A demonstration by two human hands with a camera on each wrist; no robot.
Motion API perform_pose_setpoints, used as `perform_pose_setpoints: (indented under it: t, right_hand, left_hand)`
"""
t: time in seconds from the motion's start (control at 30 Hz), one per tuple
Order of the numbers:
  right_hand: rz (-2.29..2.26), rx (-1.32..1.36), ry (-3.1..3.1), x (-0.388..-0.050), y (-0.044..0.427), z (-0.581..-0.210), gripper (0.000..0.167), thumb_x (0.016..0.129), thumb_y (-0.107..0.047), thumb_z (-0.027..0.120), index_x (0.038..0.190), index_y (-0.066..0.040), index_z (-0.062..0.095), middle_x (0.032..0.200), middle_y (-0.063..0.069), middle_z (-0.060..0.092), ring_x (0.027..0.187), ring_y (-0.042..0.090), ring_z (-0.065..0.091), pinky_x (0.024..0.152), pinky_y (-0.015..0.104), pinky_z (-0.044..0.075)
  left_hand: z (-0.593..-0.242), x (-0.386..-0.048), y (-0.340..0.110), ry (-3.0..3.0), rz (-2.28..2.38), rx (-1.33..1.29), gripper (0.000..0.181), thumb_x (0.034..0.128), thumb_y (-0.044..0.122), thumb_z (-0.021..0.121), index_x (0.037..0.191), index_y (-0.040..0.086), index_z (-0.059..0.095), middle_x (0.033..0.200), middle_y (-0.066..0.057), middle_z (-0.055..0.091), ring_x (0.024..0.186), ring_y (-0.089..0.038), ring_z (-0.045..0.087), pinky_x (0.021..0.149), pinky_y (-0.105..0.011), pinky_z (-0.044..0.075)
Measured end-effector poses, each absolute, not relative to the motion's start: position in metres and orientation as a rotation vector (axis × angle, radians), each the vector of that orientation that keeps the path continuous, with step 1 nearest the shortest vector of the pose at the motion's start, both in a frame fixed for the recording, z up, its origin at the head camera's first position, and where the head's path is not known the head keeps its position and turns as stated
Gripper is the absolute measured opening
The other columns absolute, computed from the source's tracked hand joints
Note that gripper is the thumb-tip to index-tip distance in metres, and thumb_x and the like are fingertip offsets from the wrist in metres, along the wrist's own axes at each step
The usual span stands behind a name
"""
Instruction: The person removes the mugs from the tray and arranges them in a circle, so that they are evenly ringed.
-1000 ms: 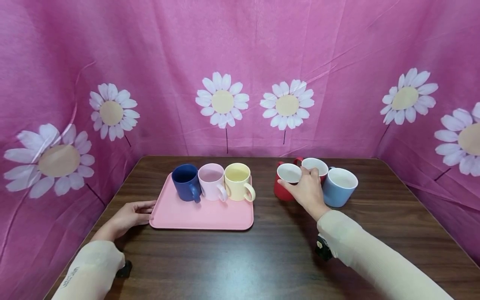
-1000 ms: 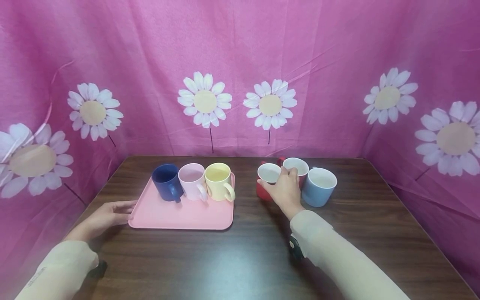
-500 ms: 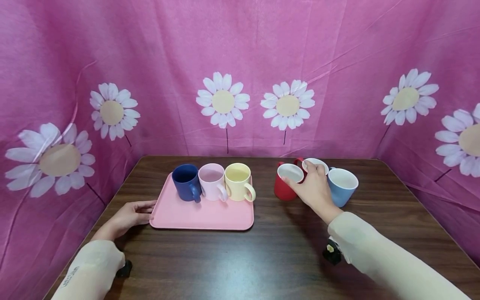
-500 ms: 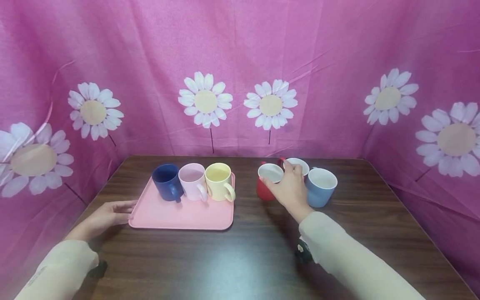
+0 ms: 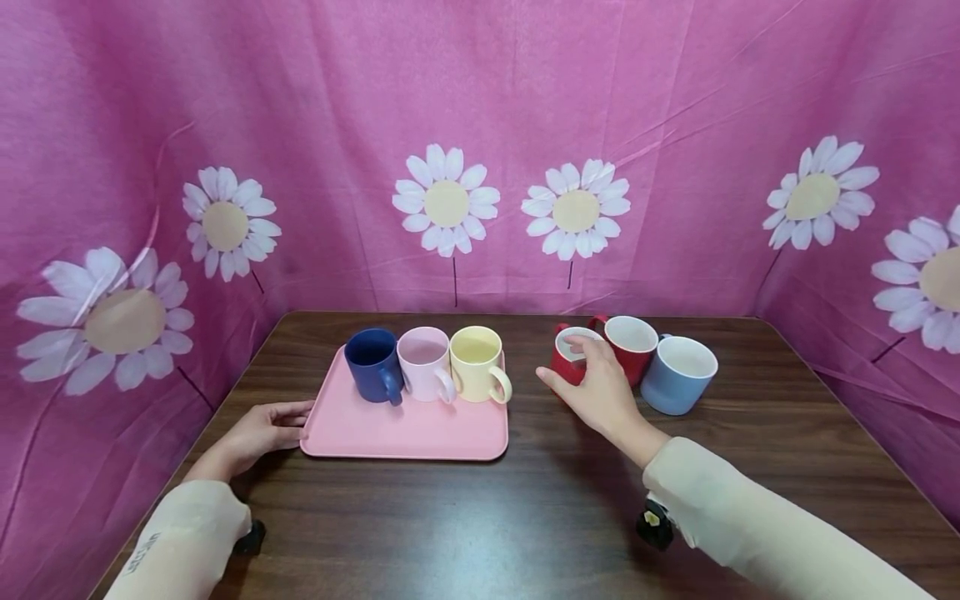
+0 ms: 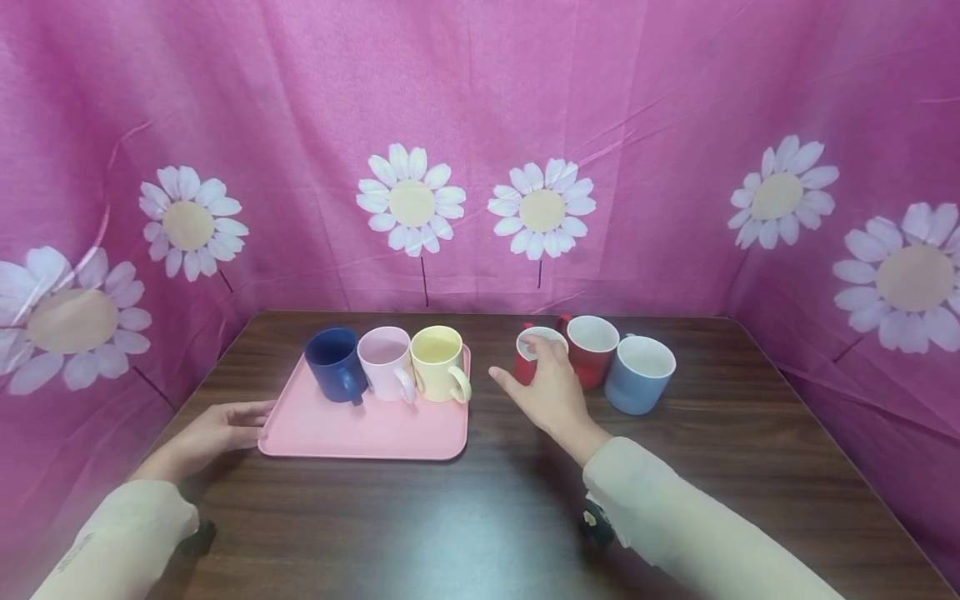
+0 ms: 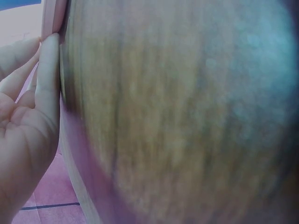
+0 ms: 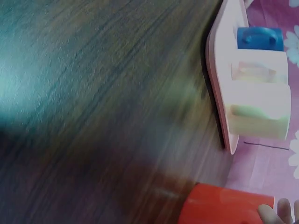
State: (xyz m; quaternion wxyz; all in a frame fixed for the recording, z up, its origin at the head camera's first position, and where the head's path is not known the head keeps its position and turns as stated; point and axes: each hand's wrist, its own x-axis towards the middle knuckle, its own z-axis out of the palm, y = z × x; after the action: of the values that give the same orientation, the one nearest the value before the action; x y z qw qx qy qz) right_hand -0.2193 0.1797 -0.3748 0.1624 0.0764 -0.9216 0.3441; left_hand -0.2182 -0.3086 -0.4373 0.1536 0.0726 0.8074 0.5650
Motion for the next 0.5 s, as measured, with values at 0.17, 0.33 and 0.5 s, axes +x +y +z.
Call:
perform_pose_setpoints:
  t: [0.17, 0.33, 0.5]
  right_hand:
    - [1.080, 0.297, -2.632, -0.224, 0.171, -0.383, 0.062, 0.079, -0.035, 0.078, 0.126, -0.002, 0.054, 0.118, 0.017, 0.059, 0.099, 0.029, 0.060, 0.086, 0.044, 0.050]
    - [1.156, 0.328, -2.672, -0.229, 0.164, -0.393, 0.056, 0.081, -0.034, 0.077, 0.122, -0.003, 0.057, 0.118, 0.017, 0.060, 0.094, 0.028, 0.062, 0.082, 0.042, 0.052]
    - [1.229, 0.329, -2.724, -0.237, 0.158, -0.401, 0.054, 0.082, -0.036, 0.075, 0.122, -0.005, 0.058, 0.122, 0.016, 0.060, 0.096, 0.028, 0.064, 0.082, 0.043, 0.052]
  left_hand:
    - [-0.437, -0.219, -0.309, 2.304, 1.631, 0.205, 0.062, 0.0864, -0.002, 0.066, 0.136, -0.019, 0.033, 0.125, -0.036, 0.051, 0.094, -0.005, 0.060, 0.077, -0.025, 0.052]
    - [-0.437, -0.219, -0.309, 2.295, 1.635, 0.201, 0.062, 0.0863, -0.003, 0.065, 0.136, -0.019, 0.032, 0.124, -0.036, 0.051, 0.094, -0.006, 0.061, 0.078, -0.026, 0.053]
    - [-0.435, -0.219, -0.307, 2.330, 1.603, 0.161, 0.062, 0.0858, -0.002, 0.066, 0.136, -0.018, 0.035, 0.125, -0.035, 0.051, 0.096, -0.008, 0.061, 0.078, -0.026, 0.053]
